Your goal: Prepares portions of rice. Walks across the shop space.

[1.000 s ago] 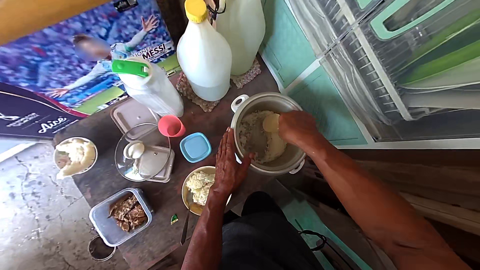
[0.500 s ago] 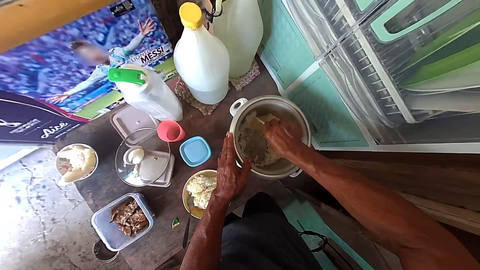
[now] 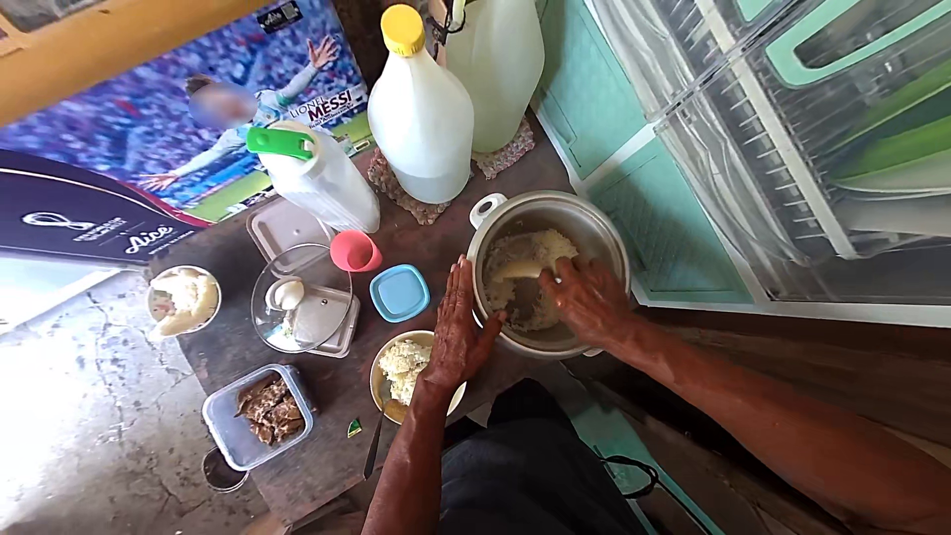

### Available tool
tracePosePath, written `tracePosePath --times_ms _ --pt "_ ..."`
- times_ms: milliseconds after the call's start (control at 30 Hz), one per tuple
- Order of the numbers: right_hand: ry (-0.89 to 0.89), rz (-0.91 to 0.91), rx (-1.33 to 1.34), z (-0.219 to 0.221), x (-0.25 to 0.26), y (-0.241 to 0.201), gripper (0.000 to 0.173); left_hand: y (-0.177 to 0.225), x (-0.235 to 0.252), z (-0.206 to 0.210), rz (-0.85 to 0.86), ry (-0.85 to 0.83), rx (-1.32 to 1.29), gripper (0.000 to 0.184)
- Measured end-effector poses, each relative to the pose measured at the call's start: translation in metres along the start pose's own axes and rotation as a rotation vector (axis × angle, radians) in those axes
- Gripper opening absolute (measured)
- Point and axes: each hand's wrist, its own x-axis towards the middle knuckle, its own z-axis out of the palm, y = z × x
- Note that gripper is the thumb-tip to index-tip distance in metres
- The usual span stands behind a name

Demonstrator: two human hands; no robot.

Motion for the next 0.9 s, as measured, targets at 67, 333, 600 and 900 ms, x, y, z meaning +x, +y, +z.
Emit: tracePosePath --times_ms 67,333,600,900 --pt "0.055 0.085 -0.029 -0.002 0.012 0.012 0.022 0.001 -0.003 0.003 -0.006 0.017 -0.009 0.086" --pt "-0.009 -0.085 0.037 0.031 0.024 0.011 0.024 -0.005 -0.003 -0.002 0.020 -0.008 -0.061 0.084" --pt "-0.145 -0.261 0.035 0.017 -0.015 0.016 0.021 -0.007 0.001 -0.005 0.016 -0.041 -0.077 0.084" --pt "-0.041 -0.023 0.044 0.001 0.023 0.027 0.018 -0.007 -0.022 -0.005 0.021 -0.033 -0.044 0.105"
